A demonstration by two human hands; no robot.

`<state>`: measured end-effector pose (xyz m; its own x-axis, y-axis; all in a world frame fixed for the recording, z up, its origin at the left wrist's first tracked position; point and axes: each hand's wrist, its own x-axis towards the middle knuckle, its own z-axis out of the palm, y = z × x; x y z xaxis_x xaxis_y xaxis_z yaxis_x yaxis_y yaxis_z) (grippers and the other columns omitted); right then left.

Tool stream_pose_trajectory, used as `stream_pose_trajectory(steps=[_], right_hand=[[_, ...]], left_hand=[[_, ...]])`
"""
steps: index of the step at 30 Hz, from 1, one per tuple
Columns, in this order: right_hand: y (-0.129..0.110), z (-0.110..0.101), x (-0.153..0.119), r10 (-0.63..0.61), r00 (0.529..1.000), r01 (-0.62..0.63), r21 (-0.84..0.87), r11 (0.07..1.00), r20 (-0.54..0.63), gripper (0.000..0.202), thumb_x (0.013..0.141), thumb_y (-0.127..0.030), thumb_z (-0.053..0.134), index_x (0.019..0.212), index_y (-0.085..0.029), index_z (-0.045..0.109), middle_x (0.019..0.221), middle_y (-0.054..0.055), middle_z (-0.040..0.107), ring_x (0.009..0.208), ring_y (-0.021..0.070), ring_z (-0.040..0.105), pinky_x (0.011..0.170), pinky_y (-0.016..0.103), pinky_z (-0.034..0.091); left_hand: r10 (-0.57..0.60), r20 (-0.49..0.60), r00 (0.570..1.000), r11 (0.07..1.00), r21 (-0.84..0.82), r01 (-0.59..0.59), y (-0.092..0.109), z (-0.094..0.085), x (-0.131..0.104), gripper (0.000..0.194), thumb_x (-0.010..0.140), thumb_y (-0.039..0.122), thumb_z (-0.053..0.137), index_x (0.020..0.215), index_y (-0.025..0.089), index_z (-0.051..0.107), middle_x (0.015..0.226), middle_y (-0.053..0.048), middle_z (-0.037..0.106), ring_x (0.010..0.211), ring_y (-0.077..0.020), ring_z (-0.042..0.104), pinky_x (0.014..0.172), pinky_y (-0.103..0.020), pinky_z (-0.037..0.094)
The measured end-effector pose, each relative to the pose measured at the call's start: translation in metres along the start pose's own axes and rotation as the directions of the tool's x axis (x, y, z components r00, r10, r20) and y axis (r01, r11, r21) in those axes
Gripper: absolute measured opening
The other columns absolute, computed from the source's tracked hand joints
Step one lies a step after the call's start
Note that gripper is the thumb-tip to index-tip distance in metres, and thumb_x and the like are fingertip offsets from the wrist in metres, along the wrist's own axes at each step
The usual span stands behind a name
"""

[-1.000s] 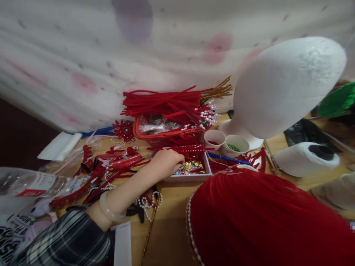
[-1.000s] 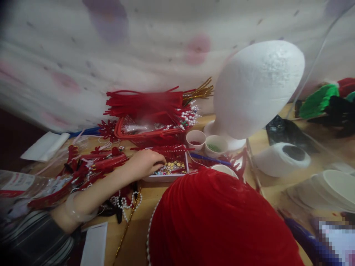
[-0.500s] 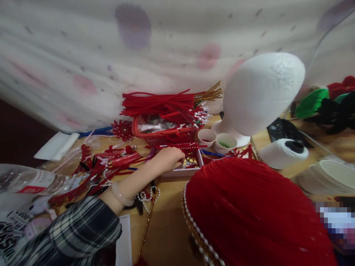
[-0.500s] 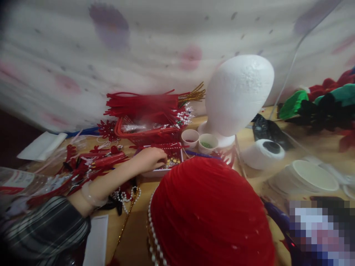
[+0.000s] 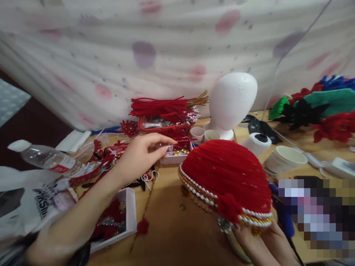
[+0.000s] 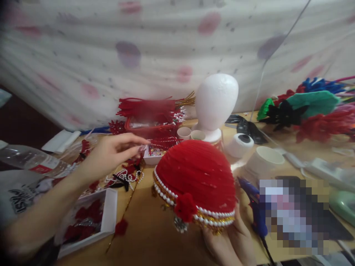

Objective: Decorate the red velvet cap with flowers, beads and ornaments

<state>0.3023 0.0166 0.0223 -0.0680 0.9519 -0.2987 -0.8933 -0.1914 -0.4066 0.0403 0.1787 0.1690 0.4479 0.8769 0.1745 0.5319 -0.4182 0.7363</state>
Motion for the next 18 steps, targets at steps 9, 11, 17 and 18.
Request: stream_pose_trajectory(steps=[9,11,17,18], right_hand=[[0.011,0.049,0.011,-0.045,0.995,0.018,0.28,0.96,0.088,0.029,0.076,-0.02,0.081,0.1,-0.032,0.072,0.1,-0.005,0.077,0.098,0.0125,0.071,0.086,0.028,0.058],[0.015,0.048,0.014,-0.027,0.997,0.006,0.274,0.962,0.072,0.028,0.076,-0.02,0.081,0.1,-0.031,0.072,0.099,-0.003,0.077,0.089,0.0128,0.072,0.084,0.03,0.059],[0.017,0.049,0.018,-0.007,1.0,0.0,0.266,0.964,0.024,0.03,0.077,-0.017,0.079,0.103,-0.03,0.071,0.097,-0.002,0.077,0.082,0.0135,0.071,0.078,0.03,0.06],[0.018,0.049,0.019,-0.005,1.0,-0.001,0.264,0.965,0.022,0.028,0.079,-0.017,0.077,0.103,-0.03,0.071,0.096,-0.002,0.077,0.081,0.0129,0.071,0.078,0.03,0.06]], left_hand=[[-0.574,-0.152,0.805,0.5,-0.843,0.198,0.046,0.09,-0.101,0.022,0.064,0.028,0.085,0.08,0.018,0.073,0.071,-0.003,0.072,0.058,-0.0133,0.066,0.055,-0.022,0.057],[-0.626,-0.107,0.772,0.377,-0.908,0.18,0.041,0.104,-0.1,0.027,0.06,0.029,0.088,0.076,0.016,0.073,0.069,-0.003,0.072,0.061,-0.0144,0.069,0.059,-0.023,0.059],[-0.694,-0.04,0.719,0.209,-0.967,0.148,0.034,0.111,-0.096,0.033,0.054,0.029,0.092,0.075,0.014,0.072,0.072,-0.002,0.072,0.065,-0.0139,0.071,0.062,-0.021,0.061],[-0.705,-0.025,0.709,0.186,-0.971,0.151,0.033,0.111,-0.096,0.034,0.053,0.029,0.092,0.075,0.014,0.071,0.071,-0.002,0.072,0.065,-0.0134,0.071,0.061,-0.021,0.061]])
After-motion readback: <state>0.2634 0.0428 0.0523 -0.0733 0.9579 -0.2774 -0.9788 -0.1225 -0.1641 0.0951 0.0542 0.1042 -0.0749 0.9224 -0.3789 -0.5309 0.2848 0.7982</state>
